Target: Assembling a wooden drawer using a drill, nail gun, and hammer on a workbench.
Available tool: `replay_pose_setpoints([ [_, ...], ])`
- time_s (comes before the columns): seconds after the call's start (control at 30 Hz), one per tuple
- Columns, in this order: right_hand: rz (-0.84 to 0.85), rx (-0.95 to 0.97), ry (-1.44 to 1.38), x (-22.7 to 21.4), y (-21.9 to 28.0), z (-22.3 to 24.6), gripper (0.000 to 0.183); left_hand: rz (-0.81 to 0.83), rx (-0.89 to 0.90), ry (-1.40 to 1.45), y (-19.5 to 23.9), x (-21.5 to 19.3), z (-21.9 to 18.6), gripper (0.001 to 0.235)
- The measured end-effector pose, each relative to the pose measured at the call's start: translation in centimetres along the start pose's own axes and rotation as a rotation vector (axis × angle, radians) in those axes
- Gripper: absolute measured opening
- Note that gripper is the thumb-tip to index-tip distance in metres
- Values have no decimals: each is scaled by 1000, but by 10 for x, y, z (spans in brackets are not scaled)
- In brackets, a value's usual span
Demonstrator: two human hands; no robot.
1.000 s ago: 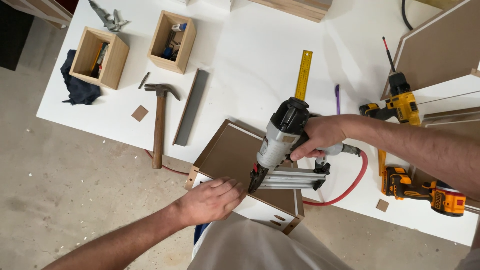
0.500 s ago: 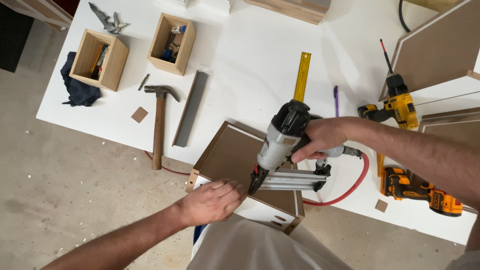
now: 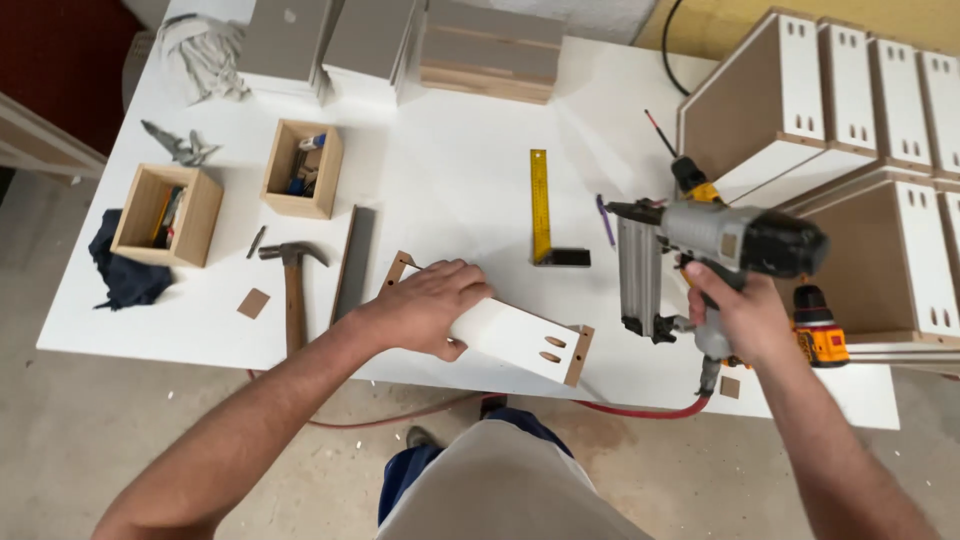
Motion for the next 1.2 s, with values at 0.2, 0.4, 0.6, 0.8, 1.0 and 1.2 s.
replay_pose_setpoints([
  [0.2,-329,207,-173,-2,134,-91,46,89,-266,-133,8,-29,-16,77],
  [0.4,-469,369,-297,41,222,-171,50,-366,-36,-62,30,17,-2,73],
  [0.6,-398,400,-346,47,237,-200,55,-1092,-865,1435,62,83,-57,11],
  [0.8,-221,354,-392,36,194,-223,57,-1255,-832,1852,10,111,-27,26],
  [1.0,-152,370,-275,15,138,-286,54,-1050,-794,1783,4,97,9,17],
  [1.2,-345,-665,688,21,110,-374,49,-913,-1388,1372,-3,22,-23,42],
])
Point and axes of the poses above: each hand's wrist, its own y-axis away from the middle knuckle, its own x-axis out of the palm, z = x × y, the point moved 5 cm from there along -y, towards the middle knuckle
